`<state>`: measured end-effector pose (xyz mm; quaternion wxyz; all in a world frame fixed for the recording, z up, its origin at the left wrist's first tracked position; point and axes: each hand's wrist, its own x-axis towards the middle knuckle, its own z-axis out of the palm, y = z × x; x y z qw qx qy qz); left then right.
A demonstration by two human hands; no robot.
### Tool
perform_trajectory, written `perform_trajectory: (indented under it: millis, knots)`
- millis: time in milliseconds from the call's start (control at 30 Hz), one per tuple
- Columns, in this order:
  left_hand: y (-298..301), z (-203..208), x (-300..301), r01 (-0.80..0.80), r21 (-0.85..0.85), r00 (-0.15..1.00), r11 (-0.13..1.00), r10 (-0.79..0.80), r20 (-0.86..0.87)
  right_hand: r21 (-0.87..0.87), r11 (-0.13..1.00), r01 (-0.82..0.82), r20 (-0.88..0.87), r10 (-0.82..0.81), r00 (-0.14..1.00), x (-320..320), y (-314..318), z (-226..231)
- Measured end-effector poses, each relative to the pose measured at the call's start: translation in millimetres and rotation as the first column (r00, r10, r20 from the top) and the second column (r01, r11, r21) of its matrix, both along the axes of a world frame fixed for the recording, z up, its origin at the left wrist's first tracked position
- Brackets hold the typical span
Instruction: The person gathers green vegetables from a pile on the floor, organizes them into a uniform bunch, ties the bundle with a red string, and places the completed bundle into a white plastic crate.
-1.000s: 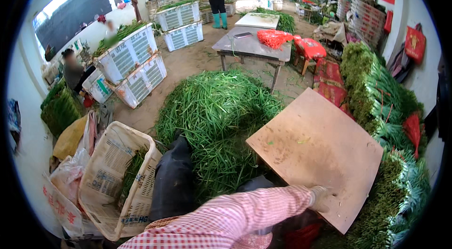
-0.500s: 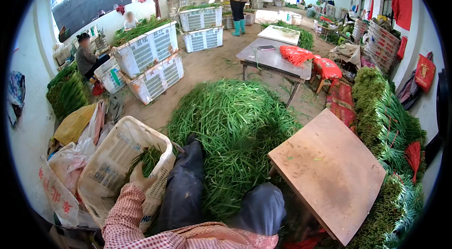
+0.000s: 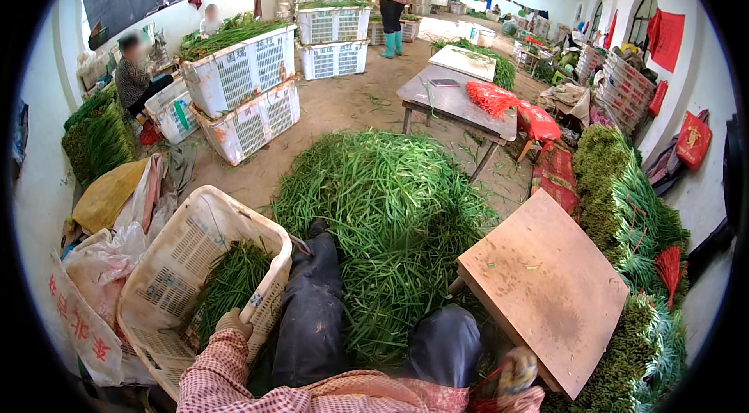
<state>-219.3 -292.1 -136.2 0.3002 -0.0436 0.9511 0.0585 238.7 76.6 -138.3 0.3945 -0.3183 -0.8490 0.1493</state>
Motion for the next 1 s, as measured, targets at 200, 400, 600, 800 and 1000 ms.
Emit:
perform_trajectory:
  millis: [200,400,600,800,1000]
  knots:
    - [1,-5,-8,0.034,-0.012,0.999,0.999,-0.035,-0.036,0.03,0.934,0.357,0.063,-0.358,0.932,16,88,-30]
    - [-5,-42,-20,0.132,-0.008,0.974,0.991,-0.132,-0.184,0.026,0.878,0.477,0.309,-0.461,0.832,21,93,-21]
    - [-12,-50,-9,0.203,0.109,0.946,0.973,-0.166,-0.28,-0.215,0.728,0.651,0.016,-0.664,0.748,73,153,-28]
    - [-14,-34,-3,0.14,0.043,0.955,0.989,-0.123,-0.269,-0.008,0.804,0.594,0.756,-0.384,0.53,-106,189,30]
    - [-18,-32,-13,0.057,0.076,0.97,0.995,-0.037,-0.24,-0.659,0.376,-0.652,-0.438,0.512,0.739,-264,117,18]
